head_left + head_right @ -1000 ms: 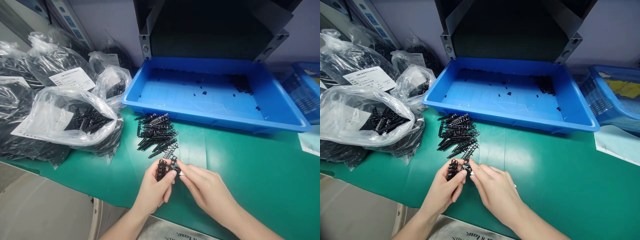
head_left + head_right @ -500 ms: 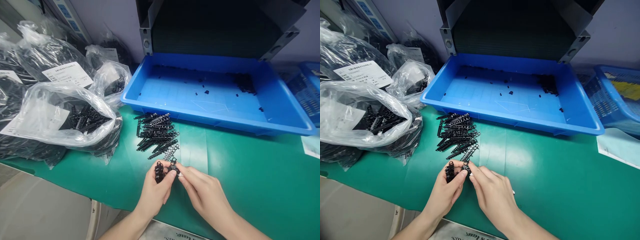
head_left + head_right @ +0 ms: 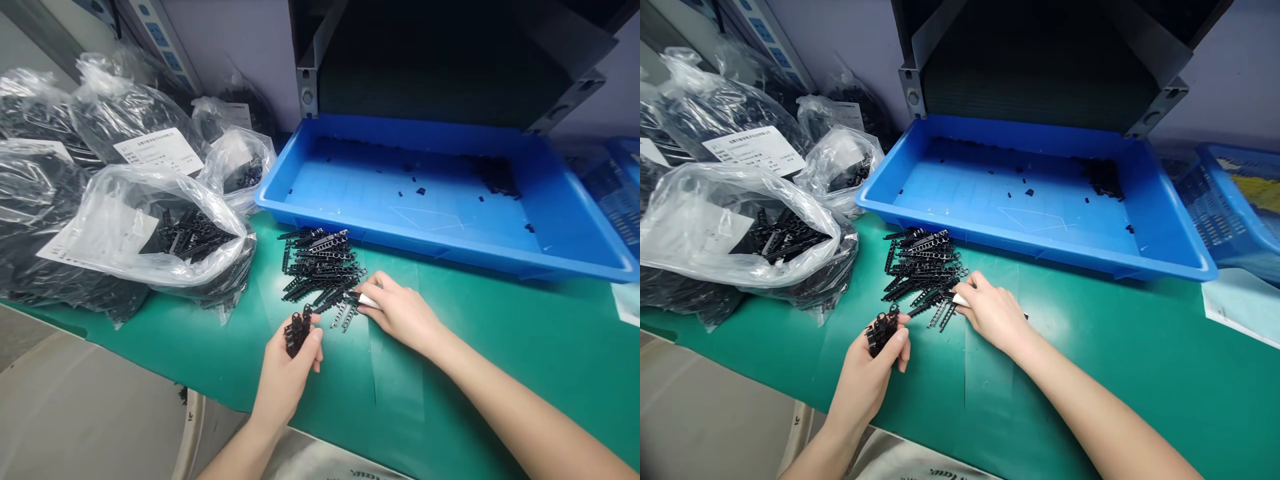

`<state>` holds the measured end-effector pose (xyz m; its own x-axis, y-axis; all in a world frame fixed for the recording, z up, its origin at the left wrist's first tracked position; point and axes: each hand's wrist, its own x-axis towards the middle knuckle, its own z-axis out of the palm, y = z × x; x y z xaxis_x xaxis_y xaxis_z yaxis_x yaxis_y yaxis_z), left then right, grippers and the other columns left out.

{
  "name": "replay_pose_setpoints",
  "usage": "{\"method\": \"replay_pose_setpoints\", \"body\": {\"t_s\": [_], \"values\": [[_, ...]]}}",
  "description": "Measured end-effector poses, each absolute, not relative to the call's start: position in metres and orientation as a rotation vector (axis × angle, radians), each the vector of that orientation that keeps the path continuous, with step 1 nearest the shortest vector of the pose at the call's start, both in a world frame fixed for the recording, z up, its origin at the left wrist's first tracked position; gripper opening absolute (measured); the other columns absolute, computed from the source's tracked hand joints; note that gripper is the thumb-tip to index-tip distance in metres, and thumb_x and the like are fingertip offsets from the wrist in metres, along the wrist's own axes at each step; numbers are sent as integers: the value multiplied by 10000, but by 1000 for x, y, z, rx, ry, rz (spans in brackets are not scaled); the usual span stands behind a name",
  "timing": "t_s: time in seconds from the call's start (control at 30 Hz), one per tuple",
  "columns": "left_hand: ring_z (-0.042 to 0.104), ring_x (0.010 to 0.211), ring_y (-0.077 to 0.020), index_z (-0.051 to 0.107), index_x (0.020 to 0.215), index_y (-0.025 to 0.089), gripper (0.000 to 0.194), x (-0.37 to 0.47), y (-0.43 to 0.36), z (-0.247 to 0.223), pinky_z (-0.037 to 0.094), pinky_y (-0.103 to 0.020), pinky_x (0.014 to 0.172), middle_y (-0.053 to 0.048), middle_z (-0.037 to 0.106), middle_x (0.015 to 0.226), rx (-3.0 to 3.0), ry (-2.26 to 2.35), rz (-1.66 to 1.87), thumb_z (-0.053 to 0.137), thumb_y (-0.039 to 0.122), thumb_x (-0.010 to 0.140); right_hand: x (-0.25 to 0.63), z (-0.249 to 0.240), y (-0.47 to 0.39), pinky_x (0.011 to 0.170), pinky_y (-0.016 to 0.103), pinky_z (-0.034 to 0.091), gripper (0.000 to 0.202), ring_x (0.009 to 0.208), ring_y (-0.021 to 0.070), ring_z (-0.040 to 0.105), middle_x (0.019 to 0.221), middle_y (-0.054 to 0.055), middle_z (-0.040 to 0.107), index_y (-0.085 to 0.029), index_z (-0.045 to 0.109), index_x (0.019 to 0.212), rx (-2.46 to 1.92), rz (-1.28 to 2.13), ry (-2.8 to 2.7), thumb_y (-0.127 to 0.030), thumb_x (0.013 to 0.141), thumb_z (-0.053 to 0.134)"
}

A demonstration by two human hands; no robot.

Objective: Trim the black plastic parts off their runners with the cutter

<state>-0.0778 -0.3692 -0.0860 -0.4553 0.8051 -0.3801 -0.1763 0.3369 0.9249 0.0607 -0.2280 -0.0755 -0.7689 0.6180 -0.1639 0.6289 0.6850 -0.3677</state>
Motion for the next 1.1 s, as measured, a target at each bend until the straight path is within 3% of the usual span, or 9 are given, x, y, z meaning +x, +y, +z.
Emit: {"method": "replay_pose_setpoints", "body": {"t_s": [0.27,0.4,0.47,0.63,0.83,0.93,1.1], "values": [[467,611,-106,418,699,187,207,-75,-363,-84,383,-223,612,37,486,654,725,1702,1180,534,331,792,75,-74,-223,576,239,413,60,605,102,496,997,39,468,-208,543,886,847,-881,2830,-210,837,509],[518,716,-143,514,788,180,159,-65,-358,-80,409,-246,663,-6,572,801,766,1677,1016,568,317,728,85,-71,-229,681,209,430,53,748,116,538,918,11,520,-201,532,830,758,-1046,2816,-236,853,500],[525,729,-145,526,822,179,180,-60,-356,-80,414,-249,673,-11,579,830,763,1650,992,568,324,723,89,-71,-232,713,235,433,58,799,141,545,929,21,533,-197,534,872,812,-1063,2804,-242,848,508],[472,616,-120,446,683,183,172,-56,-353,-83,383,-242,593,17,513,705,808,1699,1060,526,314,762,93,-78,-230,734,353,435,294,867,226,550,1047,85,505,-193,496,1108,1103,-991,2753,-178,815,521],[470,590,-108,375,646,186,219,-57,-354,-82,385,-230,587,29,485,657,765,1684,1208,523,270,784,90,-72,-222,739,329,430,130,838,215,558,954,76,554,-170,580,922,1064,-1072,2732,-173,804,525],[489,621,-103,381,672,184,210,-61,-356,-82,400,-225,618,24,502,701,771,1691,1296,508,268,818,95,-59,-223,777,263,421,146,870,167,566,940,31,614,-180,593,948,903,-1242,2732,-195,826,513],[588,735,-137,453,739,161,233,-60,-354,-81,465,-260,713,-37,599,823,683,1471,1253,547,362,808,102,-41,-233,642,226,420,182,709,137,555,834,14,639,-152,619,938,789,-1621,2530,-244,822,512]]}}
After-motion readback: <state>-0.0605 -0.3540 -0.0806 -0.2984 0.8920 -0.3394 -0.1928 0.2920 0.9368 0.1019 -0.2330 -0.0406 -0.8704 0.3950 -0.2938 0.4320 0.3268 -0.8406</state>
